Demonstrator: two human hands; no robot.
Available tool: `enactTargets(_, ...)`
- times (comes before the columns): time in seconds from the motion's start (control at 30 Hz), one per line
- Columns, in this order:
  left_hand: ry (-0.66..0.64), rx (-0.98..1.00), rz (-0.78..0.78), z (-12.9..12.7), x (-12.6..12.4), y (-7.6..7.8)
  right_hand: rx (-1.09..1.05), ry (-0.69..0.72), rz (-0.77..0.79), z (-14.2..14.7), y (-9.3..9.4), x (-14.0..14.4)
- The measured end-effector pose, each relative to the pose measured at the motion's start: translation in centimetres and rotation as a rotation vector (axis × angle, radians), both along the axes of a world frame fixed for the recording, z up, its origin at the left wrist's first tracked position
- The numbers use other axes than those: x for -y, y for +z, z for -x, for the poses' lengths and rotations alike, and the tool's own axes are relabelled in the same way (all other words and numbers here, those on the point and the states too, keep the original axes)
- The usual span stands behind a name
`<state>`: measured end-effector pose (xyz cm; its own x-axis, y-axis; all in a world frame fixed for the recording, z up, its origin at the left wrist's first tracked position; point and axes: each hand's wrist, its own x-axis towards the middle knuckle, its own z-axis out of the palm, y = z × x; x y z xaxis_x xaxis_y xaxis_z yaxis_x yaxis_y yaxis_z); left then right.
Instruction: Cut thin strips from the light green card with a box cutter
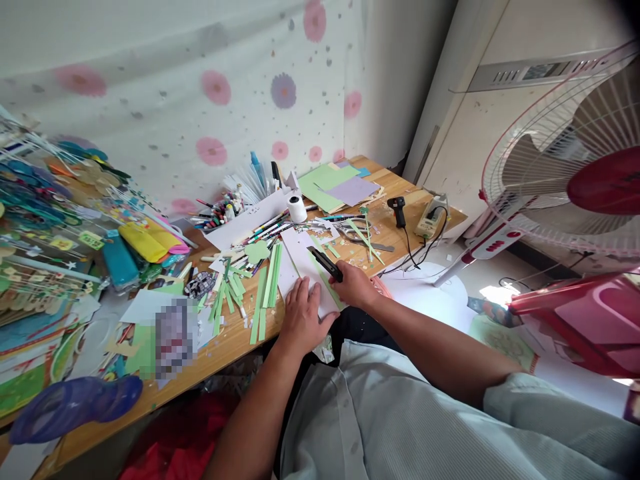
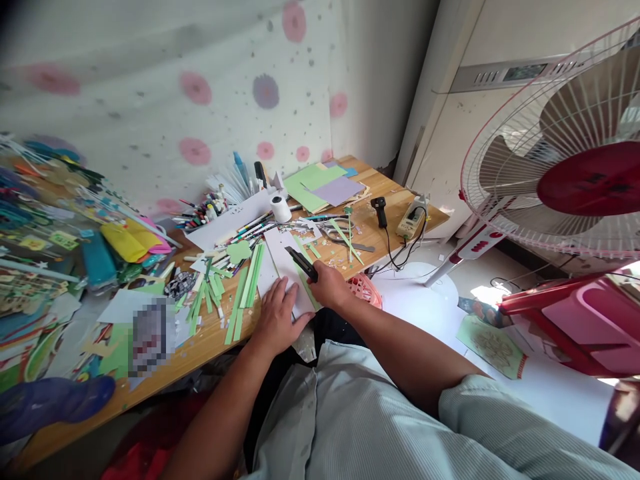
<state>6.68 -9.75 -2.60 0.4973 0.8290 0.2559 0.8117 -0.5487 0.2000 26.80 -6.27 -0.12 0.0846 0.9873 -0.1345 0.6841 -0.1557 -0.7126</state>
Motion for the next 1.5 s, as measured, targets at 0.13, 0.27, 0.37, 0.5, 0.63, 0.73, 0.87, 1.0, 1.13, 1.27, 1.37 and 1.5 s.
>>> enactTargets(0.13, 0.006, -0.013, 0.001, 0.04, -0.01, 0.04, -0.015, 0.008, 0.008, 0.02, -0.04, -0.03)
enactTargets(0.27, -0.003, -0.02, -0.008, 0.1, -0.05, -0.03, -0.021, 0.006, -0.006, 0.02, -0.24, -0.05)
enactTargets(0.37, -0.004, -0.01, -0.019, 0.09, -0.07, -0.11, -0.02, 0.006, -0.019, 0.04, -0.33, -0.06)
enactTargets(0.5, -0.002, -0.021, -0.014, 0.07, -0.09, -0.07, -0.008, 0.011, -0.016, 0.0, -0.23, -0.05)
enactTargets(0.63, -0.013, -0.022, 0.017, 0.17, -0.16, 0.2, 0.008, 0.02, -0.001, -0.18, -0.13, -0.07)
enactTargets(0.73, -0.029, -0.038, 0.059, 0.33, -0.31, 0.3, 0.017, 0.018, 0.001, -0.27, -0.18, -0.11)
enactTargets(0.87, -0.028, -0.039, 0.089, 0.44, -0.38, 0.27, 0.028, 0.018, 0.001, -0.24, 0.04, -0.02)
enactTargets(1.0, -0.031, -0.015, 0.097, 0.4, -0.36, 0.16, 0.039, 0.015, 0.014, -0.21, 0.49, 0.12)
enactTargets(1.13, -0.032, -0.009, 0.104, 0.34, -0.33, 0.14, 0.044, 0.02, 0.009, -0.26, 0.54, 0.11)
enactTargets(1.27, -0.03, -0.035, 0.107, 0.31, -0.33, 0.22, 0.042, 0.026, -0.002, -0.3, 0.4, 0.1)
enactTargets(1.37, -0.029, -0.041, 0.109, 0.29, -0.37, 0.29, 0.045, 0.021, -0.004, -0.29, 0.44, 0.16)
enactTargets(1.5, -0.034, -0.049, 0.111, 0.19, -0.38, 0.39, 0.049, 0.017, -0.002, -0.23, 0.59, 0.18)
